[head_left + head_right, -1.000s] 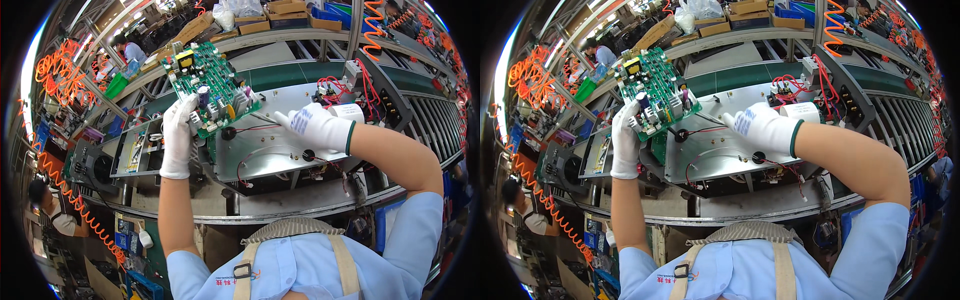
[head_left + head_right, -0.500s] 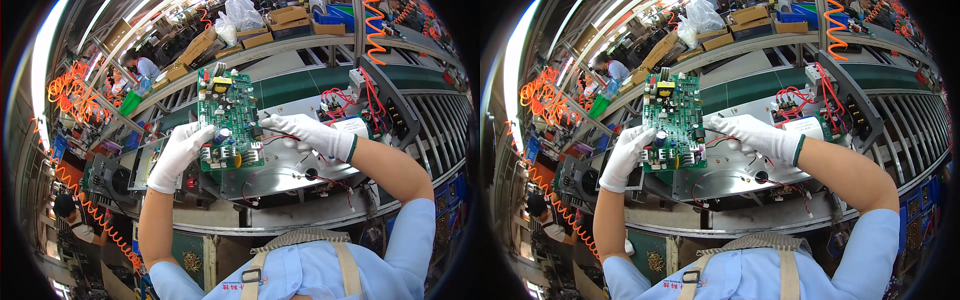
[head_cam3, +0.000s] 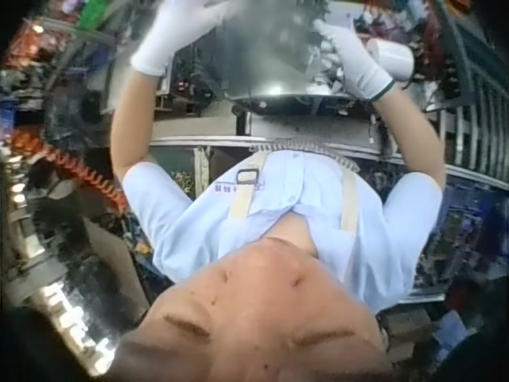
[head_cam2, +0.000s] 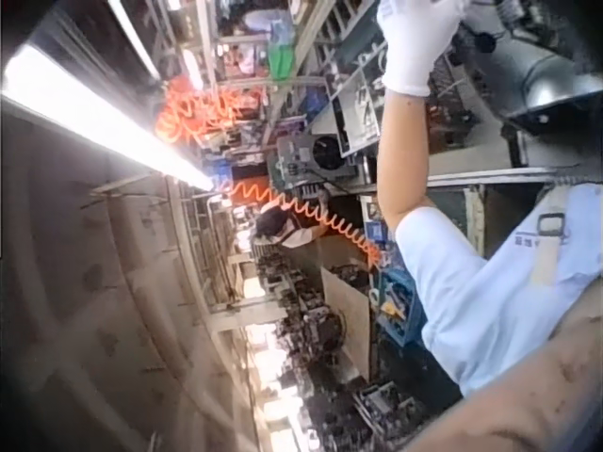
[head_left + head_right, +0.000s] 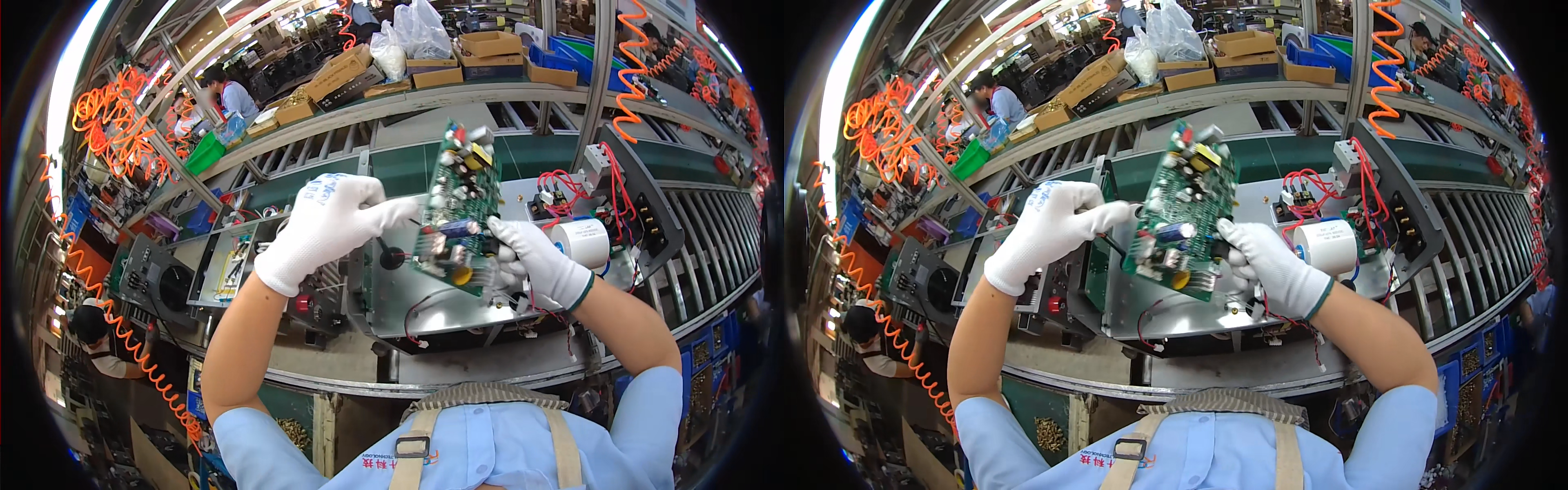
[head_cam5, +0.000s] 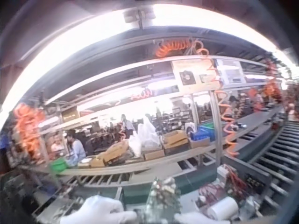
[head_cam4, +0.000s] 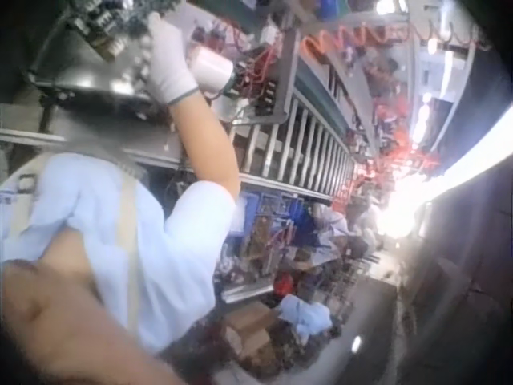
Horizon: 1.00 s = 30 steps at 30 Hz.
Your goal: The person assembles an electronic device by securing a green circuit board into a metal chassis using a pneumatic screwdriver. They repeatedly pick up screws, align the board, and drive fasteners into the chassis while wearing white gloves. The task involves handling the board, the screwdriver, and the screws in a repetitive assembly sequence.
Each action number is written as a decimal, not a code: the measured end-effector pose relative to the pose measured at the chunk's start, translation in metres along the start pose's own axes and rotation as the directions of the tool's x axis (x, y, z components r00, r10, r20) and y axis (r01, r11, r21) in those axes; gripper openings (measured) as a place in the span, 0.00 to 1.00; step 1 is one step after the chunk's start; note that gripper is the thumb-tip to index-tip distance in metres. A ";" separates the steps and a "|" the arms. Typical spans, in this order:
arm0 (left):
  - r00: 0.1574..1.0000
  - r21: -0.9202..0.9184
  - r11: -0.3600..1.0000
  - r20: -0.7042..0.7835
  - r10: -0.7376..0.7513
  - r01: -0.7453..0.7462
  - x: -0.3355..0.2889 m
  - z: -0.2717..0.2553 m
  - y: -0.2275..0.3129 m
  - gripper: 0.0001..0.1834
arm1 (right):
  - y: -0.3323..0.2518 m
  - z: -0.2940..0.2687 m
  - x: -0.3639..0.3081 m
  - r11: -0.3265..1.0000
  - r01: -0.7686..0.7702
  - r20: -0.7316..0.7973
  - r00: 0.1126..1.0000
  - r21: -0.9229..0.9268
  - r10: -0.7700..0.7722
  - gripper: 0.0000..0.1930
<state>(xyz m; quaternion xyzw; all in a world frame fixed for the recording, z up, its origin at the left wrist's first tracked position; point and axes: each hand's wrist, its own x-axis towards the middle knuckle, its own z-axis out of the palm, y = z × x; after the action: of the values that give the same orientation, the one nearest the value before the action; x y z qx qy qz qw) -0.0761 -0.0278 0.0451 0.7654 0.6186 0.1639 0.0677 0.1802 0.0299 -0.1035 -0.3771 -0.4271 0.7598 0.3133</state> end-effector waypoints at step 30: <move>0.815 0.744 0.336 0.504 0.286 -0.578 0.127 0.052 -0.047 0.04 | -0.006 0.010 -0.018 0.859 0.143 0.071 0.990 -0.491 -0.125 0.19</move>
<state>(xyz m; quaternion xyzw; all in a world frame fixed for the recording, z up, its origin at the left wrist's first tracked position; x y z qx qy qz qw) -0.0787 0.1110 0.0032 0.8401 0.3660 -0.2748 -0.2913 0.1820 0.0136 -0.0893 -0.4002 -0.6381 0.6081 0.2506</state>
